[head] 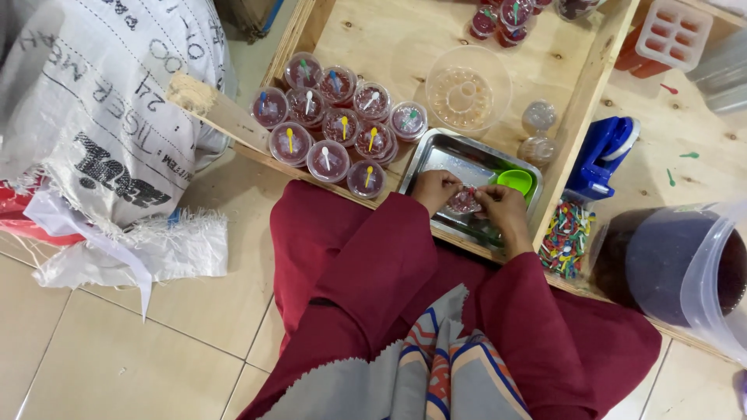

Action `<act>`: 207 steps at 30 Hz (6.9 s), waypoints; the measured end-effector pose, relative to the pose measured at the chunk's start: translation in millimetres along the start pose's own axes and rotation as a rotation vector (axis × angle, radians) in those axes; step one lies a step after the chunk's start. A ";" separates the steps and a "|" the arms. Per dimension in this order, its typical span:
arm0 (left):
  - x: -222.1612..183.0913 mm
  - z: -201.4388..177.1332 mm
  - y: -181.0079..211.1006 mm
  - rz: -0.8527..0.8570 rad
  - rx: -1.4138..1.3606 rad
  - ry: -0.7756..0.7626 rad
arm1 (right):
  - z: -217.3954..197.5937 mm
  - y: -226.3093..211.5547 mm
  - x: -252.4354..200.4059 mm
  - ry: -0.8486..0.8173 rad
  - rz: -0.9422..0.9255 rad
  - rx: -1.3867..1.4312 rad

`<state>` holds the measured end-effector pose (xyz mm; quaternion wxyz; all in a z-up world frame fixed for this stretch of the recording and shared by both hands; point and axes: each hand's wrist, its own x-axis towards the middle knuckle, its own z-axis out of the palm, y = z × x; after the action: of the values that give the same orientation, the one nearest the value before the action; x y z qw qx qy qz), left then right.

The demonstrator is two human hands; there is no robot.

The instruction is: The person fills small plastic cups with a dark red liquid using a ladle and then seals them with plastic wrap and rubber bands.

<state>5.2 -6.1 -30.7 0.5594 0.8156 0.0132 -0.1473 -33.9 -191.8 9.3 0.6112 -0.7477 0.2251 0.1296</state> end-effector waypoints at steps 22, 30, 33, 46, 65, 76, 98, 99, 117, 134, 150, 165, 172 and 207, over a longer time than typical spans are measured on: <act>-15.8 -25.8 30.8 0.149 0.119 0.087 | 13.7 -33.3 -28.3 0.061 -0.095 0.007; -62.0 -61.7 68.1 0.012 -0.395 0.188 | 30.2 -117.2 -41.2 0.028 -0.181 0.241; -86.9 -94.0 100.9 -0.049 -0.679 0.125 | 47.3 -149.6 -44.4 0.028 -0.186 0.288; -69.5 -104.9 99.9 0.016 -0.949 0.248 | 127.4 -162.5 7.6 -0.019 -0.142 0.386; -75.6 -110.8 119.1 0.061 -1.024 0.275 | 150.9 -165.9 -2.4 -0.035 -0.114 0.444; -73.4 -108.1 114.4 0.049 -0.951 0.288 | 148.8 -162.1 -4.3 -0.031 -0.123 0.435; -81.7 -41.2 80.1 0.158 -0.446 0.125 | 12.5 -91.4 -63.5 0.163 -0.310 -0.133; -80.3 -35.1 79.9 0.180 -0.369 0.115 | 0.6 -91.1 -68.5 0.209 -0.310 -0.265; 35.1 62.3 125.3 0.526 0.429 -0.058 | -82.0 -99.4 23.3 0.612 -0.664 -1.299; 56.4 71.8 119.7 0.336 0.447 -0.164 | -101.5 -86.3 45.7 0.554 -0.832 -1.335; 50.0 64.6 129.1 0.289 0.424 -0.176 | -102.1 -84.8 52.7 0.576 -0.893 -1.303; 57.2 77.8 97.5 0.392 0.595 -0.170 | -111.6 -96.7 35.5 0.532 -0.763 -1.103; 19.1 43.2 136.9 0.494 0.255 -0.080 | -104.2 -125.9 -48.7 0.382 -0.606 -0.373; -96.0 19.9 122.5 -0.066 -0.639 -0.118 | -49.4 -90.4 -137.7 0.174 -0.468 0.069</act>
<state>-68.3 -56.4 98.5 0.7818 0.5881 0.0526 -0.2006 -112.2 -201.6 162.0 0.6279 -0.7665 0.1021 -0.0880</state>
